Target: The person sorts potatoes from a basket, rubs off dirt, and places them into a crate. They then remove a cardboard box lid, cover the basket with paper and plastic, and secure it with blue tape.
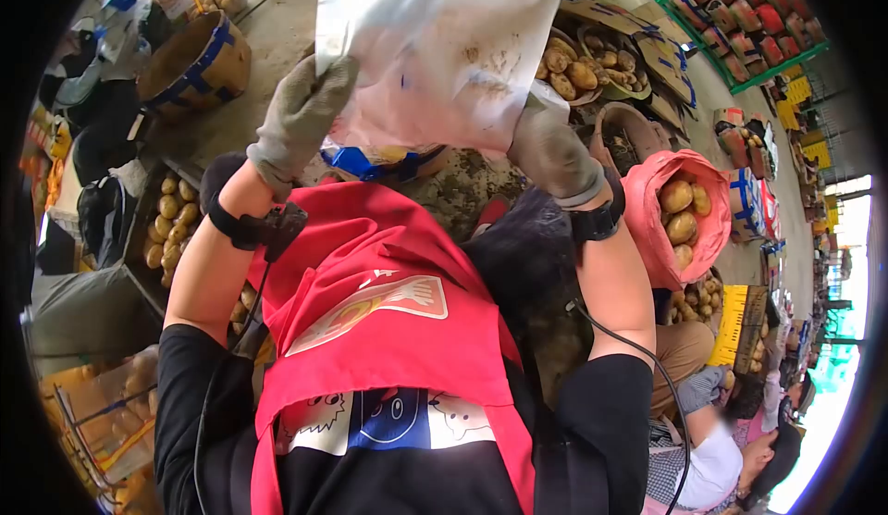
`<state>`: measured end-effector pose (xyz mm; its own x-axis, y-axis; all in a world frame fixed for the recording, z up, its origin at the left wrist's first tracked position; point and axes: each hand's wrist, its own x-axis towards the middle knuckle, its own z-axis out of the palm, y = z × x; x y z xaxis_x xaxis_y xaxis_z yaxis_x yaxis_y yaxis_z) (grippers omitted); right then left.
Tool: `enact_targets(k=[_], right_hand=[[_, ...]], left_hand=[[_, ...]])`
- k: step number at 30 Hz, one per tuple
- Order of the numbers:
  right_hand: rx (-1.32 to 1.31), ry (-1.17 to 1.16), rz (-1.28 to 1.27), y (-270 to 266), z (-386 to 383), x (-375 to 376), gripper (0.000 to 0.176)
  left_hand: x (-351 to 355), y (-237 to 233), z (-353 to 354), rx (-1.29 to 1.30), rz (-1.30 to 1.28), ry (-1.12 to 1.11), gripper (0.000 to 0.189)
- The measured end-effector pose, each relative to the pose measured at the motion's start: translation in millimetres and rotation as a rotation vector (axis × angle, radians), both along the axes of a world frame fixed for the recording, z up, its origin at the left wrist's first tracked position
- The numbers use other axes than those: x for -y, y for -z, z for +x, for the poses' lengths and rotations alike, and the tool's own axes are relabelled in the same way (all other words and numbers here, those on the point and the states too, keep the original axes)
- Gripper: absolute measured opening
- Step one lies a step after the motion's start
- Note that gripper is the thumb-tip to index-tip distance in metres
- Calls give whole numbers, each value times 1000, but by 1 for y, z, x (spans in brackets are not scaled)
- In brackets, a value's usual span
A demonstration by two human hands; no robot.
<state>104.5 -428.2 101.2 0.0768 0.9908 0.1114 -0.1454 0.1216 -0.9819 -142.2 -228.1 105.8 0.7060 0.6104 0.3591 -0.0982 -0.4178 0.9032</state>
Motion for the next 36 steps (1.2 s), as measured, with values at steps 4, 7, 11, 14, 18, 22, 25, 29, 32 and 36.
enact_targets(k=[4,7,11,14,18,22,25,29,32,36], right_hand=[[1134,402,427,-17,-33,-21,43],[1370,580,616,-66,-21,-42,46],[1220,486,563,-113,-10,-74,48],[392,299,338,-113,-52,-86,46],[397,200,113,-69,-30,-99,45],[328,115,-46,-44,-16,-116,40],[332,116,-118,-34,-5,-128,44],[201,121,-195,-28,-1,-145,47],[252,113,-189,-25,-6,-155,49],[290,71,-227,-10,-7,-157,50]], left_hand=[[28,-53,-6,37,190,6,23],[18,-139,-27,298,560,1,19],[4,-191,-91,405,816,-242,15],[-33,-149,-172,288,584,-552,30],[-2,-98,-316,61,260,-1049,35],[98,-68,-458,202,284,-1434,27],[199,-106,-560,176,622,-1840,32],[299,-191,-676,11,1004,-2240,40],[323,-184,-776,-245,736,-2429,48],[307,-56,-883,-575,-199,-2401,59]])
